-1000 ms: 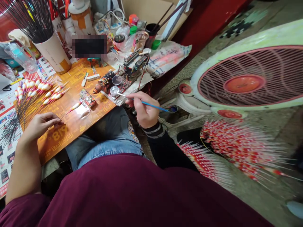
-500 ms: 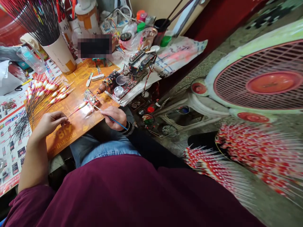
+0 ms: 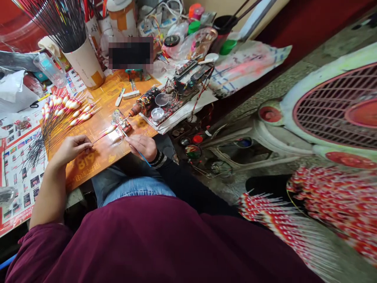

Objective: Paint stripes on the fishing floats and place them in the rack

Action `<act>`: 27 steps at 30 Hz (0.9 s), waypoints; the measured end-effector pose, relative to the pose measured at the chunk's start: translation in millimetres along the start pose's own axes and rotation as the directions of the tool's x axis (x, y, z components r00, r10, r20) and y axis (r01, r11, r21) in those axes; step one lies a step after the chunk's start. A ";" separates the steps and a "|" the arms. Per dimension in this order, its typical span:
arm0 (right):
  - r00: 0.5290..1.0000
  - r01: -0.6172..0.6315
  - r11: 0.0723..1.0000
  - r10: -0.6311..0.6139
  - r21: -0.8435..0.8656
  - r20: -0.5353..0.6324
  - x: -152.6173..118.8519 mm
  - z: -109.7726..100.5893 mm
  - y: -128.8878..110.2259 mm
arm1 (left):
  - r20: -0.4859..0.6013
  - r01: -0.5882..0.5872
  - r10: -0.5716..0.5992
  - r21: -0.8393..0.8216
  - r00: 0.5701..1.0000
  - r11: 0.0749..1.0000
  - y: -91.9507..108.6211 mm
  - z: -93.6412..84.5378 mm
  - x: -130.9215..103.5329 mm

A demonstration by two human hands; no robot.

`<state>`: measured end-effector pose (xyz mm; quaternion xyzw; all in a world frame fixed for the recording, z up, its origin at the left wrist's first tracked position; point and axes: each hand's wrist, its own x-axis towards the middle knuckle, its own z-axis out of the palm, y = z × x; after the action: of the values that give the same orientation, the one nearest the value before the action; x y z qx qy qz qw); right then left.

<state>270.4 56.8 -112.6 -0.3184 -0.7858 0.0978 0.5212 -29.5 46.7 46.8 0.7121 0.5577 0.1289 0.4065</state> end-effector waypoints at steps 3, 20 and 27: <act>0.999 -0.032 0.999 0.032 0.008 0.030 -0.6 0.6 -0.6 | -0.007 -0.002 0.002 0.018 1.000 1.000 -1.2 1.1 0.2; 0.989 -0.134 0.990 0.131 0.049 0.066 -5.1 1.8 3.6 | 0.023 0.077 -0.076 -0.083 0.997 0.994 -3.2 2.6 1.6; 0.989 -0.133 0.989 0.128 0.058 0.072 -5.0 2.7 3.8 | 0.033 0.085 -0.082 -0.103 0.996 0.991 -4.5 2.7 0.7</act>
<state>270.8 57.2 -119.4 -0.3491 -0.7771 0.1672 0.4963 -30.6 46.3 41.7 0.6677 0.5737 0.1303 0.4562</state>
